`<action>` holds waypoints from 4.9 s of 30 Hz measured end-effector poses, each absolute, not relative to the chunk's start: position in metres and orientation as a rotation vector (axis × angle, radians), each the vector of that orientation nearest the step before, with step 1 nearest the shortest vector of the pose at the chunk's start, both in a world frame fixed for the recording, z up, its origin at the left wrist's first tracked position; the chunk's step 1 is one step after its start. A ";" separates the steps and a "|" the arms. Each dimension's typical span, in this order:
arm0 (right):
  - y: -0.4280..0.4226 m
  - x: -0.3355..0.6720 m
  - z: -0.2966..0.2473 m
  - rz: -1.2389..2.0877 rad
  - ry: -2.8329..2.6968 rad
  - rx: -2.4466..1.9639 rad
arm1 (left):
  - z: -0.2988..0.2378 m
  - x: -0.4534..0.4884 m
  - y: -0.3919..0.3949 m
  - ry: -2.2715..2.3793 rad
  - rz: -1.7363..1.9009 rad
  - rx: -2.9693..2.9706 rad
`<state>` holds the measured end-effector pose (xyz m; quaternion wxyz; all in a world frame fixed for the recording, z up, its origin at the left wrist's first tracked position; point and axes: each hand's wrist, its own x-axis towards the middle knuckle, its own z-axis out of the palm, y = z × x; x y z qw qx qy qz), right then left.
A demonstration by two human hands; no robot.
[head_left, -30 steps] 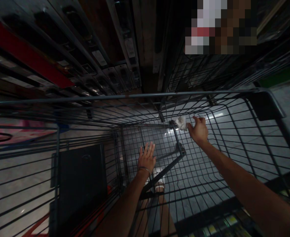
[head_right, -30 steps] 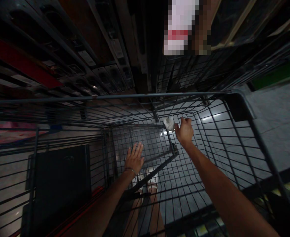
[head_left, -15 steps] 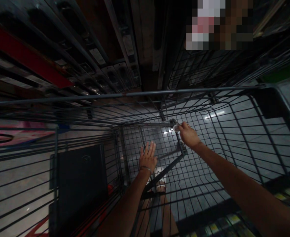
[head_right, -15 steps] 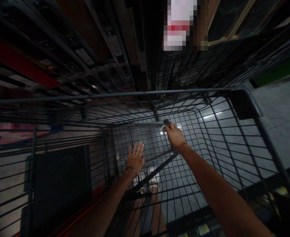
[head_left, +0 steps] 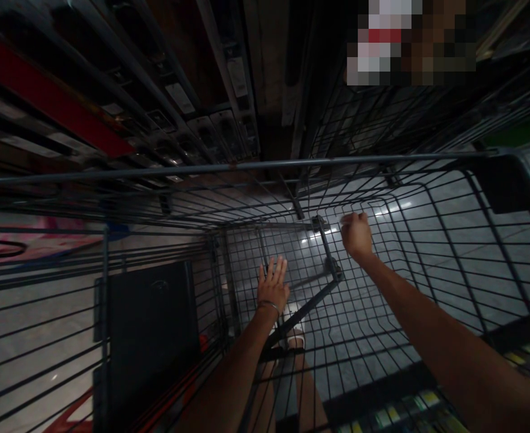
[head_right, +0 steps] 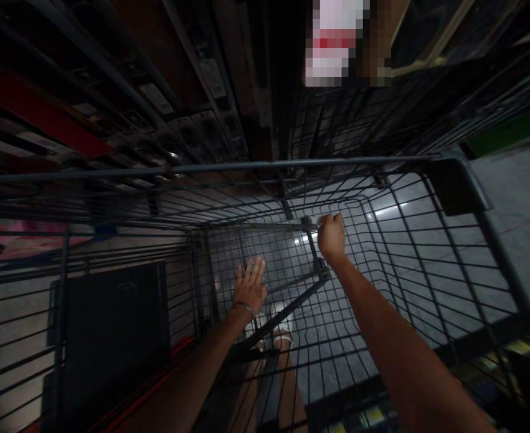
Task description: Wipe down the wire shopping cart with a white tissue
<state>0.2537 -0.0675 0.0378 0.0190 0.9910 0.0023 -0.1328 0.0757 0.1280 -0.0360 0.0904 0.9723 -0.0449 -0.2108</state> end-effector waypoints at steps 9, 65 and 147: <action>-0.034 0.242 0.038 -0.735 0.889 2.898 | -0.039 0.074 0.128 -0.139 -0.592 2.912; -0.035 0.082 0.047 -1.437 1.302 2.516 | -0.036 0.085 0.146 -0.205 -0.645 2.870; 0.063 0.070 0.013 -1.274 1.240 2.732 | -0.010 0.065 0.174 -0.209 -1.268 2.629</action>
